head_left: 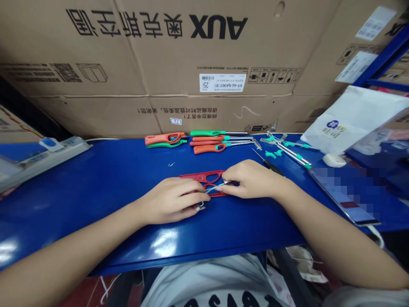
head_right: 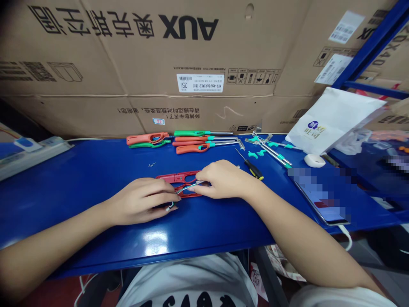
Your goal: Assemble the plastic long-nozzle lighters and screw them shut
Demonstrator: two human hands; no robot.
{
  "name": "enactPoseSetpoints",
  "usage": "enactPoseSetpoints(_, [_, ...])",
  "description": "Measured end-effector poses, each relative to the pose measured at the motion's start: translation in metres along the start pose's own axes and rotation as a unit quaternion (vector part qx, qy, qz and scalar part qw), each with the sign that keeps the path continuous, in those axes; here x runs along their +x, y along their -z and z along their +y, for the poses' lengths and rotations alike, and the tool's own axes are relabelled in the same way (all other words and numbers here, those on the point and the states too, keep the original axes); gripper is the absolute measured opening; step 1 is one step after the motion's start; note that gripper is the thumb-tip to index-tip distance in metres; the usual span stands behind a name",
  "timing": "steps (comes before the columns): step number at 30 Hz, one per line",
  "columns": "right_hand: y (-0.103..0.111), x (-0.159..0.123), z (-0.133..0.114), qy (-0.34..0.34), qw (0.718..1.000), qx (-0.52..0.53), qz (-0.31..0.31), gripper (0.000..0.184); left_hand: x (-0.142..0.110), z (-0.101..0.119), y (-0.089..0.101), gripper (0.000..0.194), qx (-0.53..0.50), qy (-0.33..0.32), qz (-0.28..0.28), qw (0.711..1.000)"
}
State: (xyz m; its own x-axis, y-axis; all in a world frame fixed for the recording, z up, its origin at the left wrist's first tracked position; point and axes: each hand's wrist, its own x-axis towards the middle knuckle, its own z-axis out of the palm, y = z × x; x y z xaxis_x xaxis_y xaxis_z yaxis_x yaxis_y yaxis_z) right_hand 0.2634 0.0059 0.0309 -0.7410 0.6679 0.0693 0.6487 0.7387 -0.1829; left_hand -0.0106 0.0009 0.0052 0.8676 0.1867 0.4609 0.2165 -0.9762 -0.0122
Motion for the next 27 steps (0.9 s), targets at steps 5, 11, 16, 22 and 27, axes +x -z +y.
enactPoseSetpoints(5, [0.0,0.001,0.0,-0.013,1.0,0.012,-0.016,0.05,-0.003,-0.001,0.0,0.021,0.01,-0.003,0.025,1.0])
enactPoseSetpoints(11, [0.0,0.0,0.002,-0.004,0.999,0.034,-0.022,0.043,-0.001,0.0,-0.003,0.02,-0.016,0.069,0.102,0.992])
enactPoseSetpoints(16, [0.001,-0.001,0.0,-0.013,0.995,0.096,-0.03,0.025,0.0,0.001,-0.005,0.02,-0.032,0.167,0.153,0.974])
enactPoseSetpoints(22, [0.006,-0.001,0.006,-0.032,0.984,0.168,-0.051,0.03,0.001,-0.004,-0.006,0.018,-0.058,0.244,0.135,0.958])
enactPoseSetpoints(27, [0.006,-0.002,0.016,-0.028,0.98,0.176,-0.092,0.029,0.0,-0.009,-0.01,0.02,-0.116,0.255,0.061,0.958])
